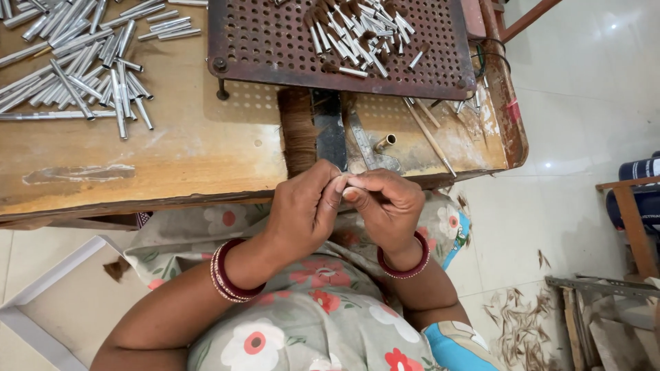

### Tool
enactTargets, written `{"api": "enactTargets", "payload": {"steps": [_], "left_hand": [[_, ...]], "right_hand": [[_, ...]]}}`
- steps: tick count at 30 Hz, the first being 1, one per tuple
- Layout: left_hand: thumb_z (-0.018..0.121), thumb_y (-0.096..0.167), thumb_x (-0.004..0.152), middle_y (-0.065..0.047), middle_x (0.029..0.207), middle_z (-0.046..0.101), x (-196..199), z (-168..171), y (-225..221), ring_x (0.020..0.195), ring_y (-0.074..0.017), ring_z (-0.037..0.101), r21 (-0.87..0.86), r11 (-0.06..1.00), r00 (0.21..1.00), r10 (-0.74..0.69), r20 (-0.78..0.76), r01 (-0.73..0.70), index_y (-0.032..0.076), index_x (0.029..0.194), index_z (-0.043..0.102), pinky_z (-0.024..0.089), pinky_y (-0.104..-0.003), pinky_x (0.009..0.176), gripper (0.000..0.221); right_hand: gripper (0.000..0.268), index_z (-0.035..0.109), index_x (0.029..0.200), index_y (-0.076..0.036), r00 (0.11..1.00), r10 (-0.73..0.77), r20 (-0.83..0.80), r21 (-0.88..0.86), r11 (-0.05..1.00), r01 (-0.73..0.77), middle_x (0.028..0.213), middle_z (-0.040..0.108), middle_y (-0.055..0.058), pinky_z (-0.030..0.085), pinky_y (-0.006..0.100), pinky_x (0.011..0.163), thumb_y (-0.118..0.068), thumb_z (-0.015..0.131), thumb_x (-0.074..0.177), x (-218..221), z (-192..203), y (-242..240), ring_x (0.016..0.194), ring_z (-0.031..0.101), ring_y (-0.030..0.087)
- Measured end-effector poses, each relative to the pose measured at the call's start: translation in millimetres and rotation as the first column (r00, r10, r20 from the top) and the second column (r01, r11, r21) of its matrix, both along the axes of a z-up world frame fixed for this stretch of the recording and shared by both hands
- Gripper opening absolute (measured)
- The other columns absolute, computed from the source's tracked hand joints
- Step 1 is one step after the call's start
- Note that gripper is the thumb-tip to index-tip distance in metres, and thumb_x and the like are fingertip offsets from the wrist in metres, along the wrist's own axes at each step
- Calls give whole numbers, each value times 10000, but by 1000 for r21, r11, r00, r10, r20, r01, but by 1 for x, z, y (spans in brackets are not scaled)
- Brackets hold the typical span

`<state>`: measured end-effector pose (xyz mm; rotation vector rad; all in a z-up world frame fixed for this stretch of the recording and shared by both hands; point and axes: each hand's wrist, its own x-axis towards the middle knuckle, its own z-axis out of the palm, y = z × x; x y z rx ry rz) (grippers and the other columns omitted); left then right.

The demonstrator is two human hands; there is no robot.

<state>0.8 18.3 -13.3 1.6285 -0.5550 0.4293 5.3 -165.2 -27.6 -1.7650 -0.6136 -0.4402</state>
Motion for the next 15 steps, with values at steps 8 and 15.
{"api": "enactTargets", "payload": {"steps": [8,15], "left_hand": [[558,99,1080,-144,763,558,-3,-5,-4,626,-320,582,-23,990,988,136,-73,-138,15,972,568,470,-379,593,137],[550,134,1092,-155,820,597,-9,0,-22,698,-333,617,-47,999,1000,-7,8,7,22,1015,573,476,-381,621,138]], "right_hand": [[299,679,1132,82,870,-324,372,-356,816,456,1193,613,290,510,391,934,-116,771,929,5,57,-8,1104,633,341],[309,683,1149,19,1000,12,-24,147,989,-8,1123,708,125,542,255,832,-219,799,989,-9,-19,-13,937,671,143]]}}
